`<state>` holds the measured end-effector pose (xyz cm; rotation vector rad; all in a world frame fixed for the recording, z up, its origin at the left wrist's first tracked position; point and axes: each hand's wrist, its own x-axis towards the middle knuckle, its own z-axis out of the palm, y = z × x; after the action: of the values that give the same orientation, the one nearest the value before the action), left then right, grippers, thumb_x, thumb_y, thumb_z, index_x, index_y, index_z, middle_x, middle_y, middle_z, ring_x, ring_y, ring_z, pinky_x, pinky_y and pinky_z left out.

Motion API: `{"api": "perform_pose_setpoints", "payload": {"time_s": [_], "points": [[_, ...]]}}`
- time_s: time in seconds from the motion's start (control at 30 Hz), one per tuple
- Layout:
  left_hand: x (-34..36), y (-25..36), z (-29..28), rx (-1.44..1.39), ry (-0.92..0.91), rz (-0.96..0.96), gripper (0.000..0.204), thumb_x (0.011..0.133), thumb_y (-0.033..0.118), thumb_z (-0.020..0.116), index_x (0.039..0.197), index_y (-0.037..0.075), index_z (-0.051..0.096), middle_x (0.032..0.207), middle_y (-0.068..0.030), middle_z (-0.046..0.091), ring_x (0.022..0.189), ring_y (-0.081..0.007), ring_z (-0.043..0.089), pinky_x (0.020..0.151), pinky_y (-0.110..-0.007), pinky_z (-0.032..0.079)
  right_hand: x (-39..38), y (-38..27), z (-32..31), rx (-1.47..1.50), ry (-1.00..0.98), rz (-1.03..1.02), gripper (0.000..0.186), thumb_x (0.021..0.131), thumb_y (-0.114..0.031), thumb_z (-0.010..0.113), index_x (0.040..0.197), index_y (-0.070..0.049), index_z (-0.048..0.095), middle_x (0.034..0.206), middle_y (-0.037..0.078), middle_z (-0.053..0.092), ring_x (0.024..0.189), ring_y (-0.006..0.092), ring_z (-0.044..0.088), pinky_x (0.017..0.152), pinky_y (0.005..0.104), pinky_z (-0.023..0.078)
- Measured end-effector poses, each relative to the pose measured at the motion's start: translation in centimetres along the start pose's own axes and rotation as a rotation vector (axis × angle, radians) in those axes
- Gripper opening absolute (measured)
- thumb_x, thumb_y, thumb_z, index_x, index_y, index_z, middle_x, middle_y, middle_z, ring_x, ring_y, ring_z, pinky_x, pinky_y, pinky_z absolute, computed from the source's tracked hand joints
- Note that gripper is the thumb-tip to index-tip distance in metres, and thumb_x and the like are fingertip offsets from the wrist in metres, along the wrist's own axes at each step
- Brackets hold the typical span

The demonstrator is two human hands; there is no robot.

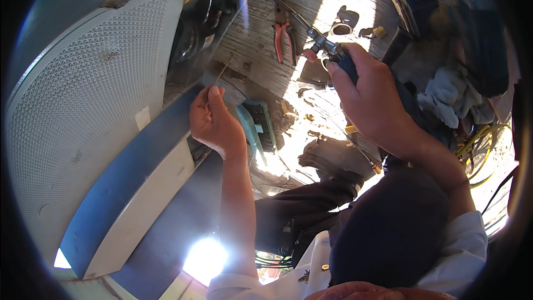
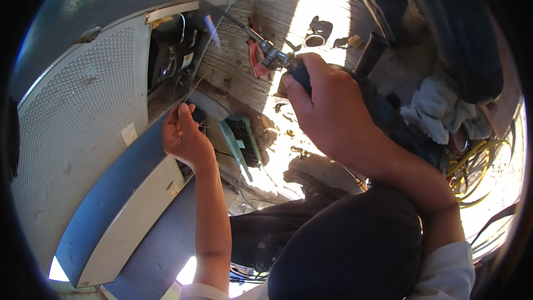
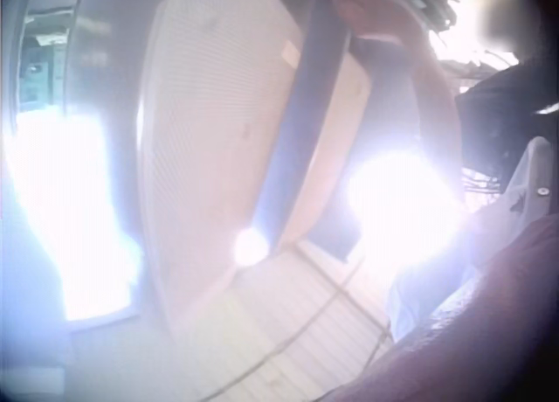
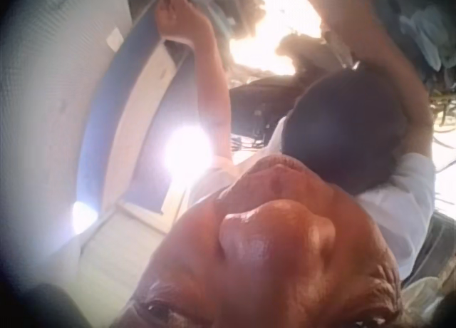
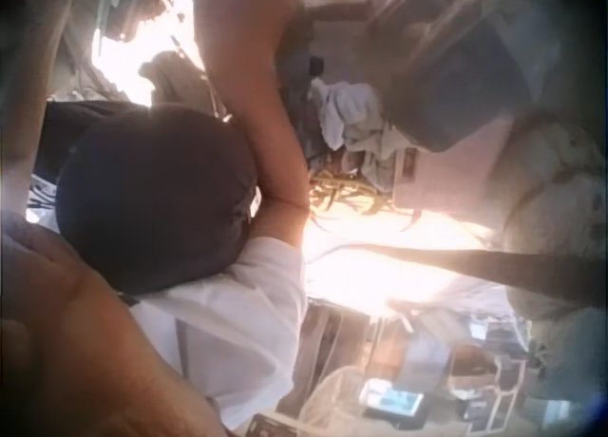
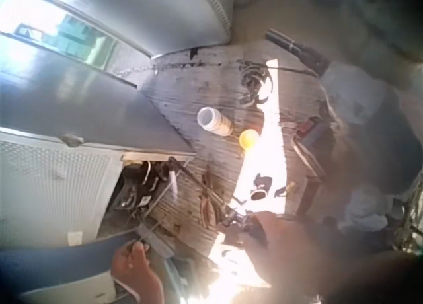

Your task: The person uses a blowtorch to heat a component inside an appliance, then uses pliers to adjust or remove parts. They continue to manipulate internal components with their hands and tools.

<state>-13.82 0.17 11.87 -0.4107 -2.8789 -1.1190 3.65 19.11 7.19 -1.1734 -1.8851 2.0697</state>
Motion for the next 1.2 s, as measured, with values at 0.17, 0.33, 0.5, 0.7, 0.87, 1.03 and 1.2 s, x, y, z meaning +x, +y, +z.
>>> {"api": "perform_pose_setpoints", "payload": {"time_s": [0.17, 0.33, 0.5, 0.7, 0.87, 1.03, 1.2], "points": [[0.1, 0.4, 0.0, -0.018, 0.032, 0.018, 0.018, 0.101, 0.011, 0.072, 0.108, -0.005, 0.073, 0.096, -0.0087, 0.076, 0.084, -0.0116, 0.069, 0.076, -0.024, 0.054, 0.4, -0.9, -0.9, -0.063, -0.101, 0.084, 0.026, 0.102, -0.02, 0.066, 0.096, 0.003, 0.057, 0.075, 0.022, 0.064, 0.067, 0.0369, 0.066, 0.062, 0.0446, 0.048], [0.6, -1.2, 0.5, -0.174, 0.163, -0.001, 0.023, 0.098, 0.022, 0.077, 0.108, 0.001, 0.078, 0.093, -0.0048, 0.078, 0.081, -0.0072, 0.067, 0.066, -0.022, 0.044, 0.6, -2.2, -0.6, -0.16, -0.133, 0.048, 0.026, 0.102, -0.021, 0.065, 0.096, 0.003, 0.058, 0.072, 0.021, 0.062, 0.064, 0.0341, 0.064, 0.061, 0.044, 0.047], [0.3, -2.2, -0.3, -0.288, 0.346, -0.065, 0.021, 0.098, 0.021, 0.078, 0.106, 0.002, 0.079, 0.095, -0.0052, 0.078, 0.081, -0.0065, 0.066, 0.065, -0.021, 0.044, 2.5, -5.4, 0.8, -0.355, -0.107, -0.145, 0.032, 0.102, -0.026, 0.063, 0.092, 0.004, 0.058, 0.068, 0.017, 0.06, 0.059, 0.0283, 0.059, 0.06, 0.0427, 0.046], [0.0, -4.0, -2.1, -0.525, 0.434, -0.026, 0.013, 0.098, 0.01, 0.076, 0.103, -0.001, 0.078, 0.092, -0.0054, 0.078, 0.081, -0.0101, 0.068, 0.07, -0.024, 0.05, 4.5, -10.0, 2.0, -0.537, -0.153, -0.079, 0.034, 0.104, -0.028, 0.059, 0.087, 0.001, 0.058, 0.06, 0.005, 0.052, 0.048, 0.017, 0.047, 0.049, 0.0385, 0.04], [0.4, -4.8, -1.4, -0.616, 0.48, 0.013, 0.013, 0.094, 0.005, 0.075, 0.101, -0.006, 0.078, 0.087, -0.0084, 0.077, 0.078, -0.0143, 0.068, 0.073, -0.029, 0.052, 6.1, -11.2, 2.6, -0.545, -0.245, 0.122, 0.032, 0.103, -0.028, 0.06, 0.084, -0.003, 0.055, 0.059, 0.001, 0.046, 0.044, 0.0128, 0.04, 0.04, 0.0347, 0.03], [0.9, -4.4, -1.2, -0.66, 0.465, -0.035, 0.013, 0.093, 0.011, 0.078, 0.101, -0.001, 0.08, 0.072, -0.004, 0.07, 0.064, -0.0072, 0.058, 0.061, -0.025, 0.046, 6.3, -12.8, 3.4, -0.634, -0.206, 0.037, 0.034, 0.101, -0.03, 0.062, 0.08, -0.004, 0.053, 0.058, 0.001, 0.046, 0.043, 0.0123, 0.041, 0.039, 0.0352, 0.032], [0.6, -5.0, -1.1, -0.646, 0.448, -0.041, 0.013, 0.094, 0.012, 0.076, 0.101, 0.001, 0.08, 0.068, -0.0013, 0.067, 0.06, -0.0049, 0.053, 0.056, -0.024, 0.043, 6.0, -12.1, 3.4, -0.898, -0.195, -0.071, 0.034, 0.102, -0.035, 0.064, 0.088, -0.004, 0.057, 0.065, -0.001, 0.05, 0.046, 0.0089, 0.043, 0.04, 0.0313, 0.034]]}}
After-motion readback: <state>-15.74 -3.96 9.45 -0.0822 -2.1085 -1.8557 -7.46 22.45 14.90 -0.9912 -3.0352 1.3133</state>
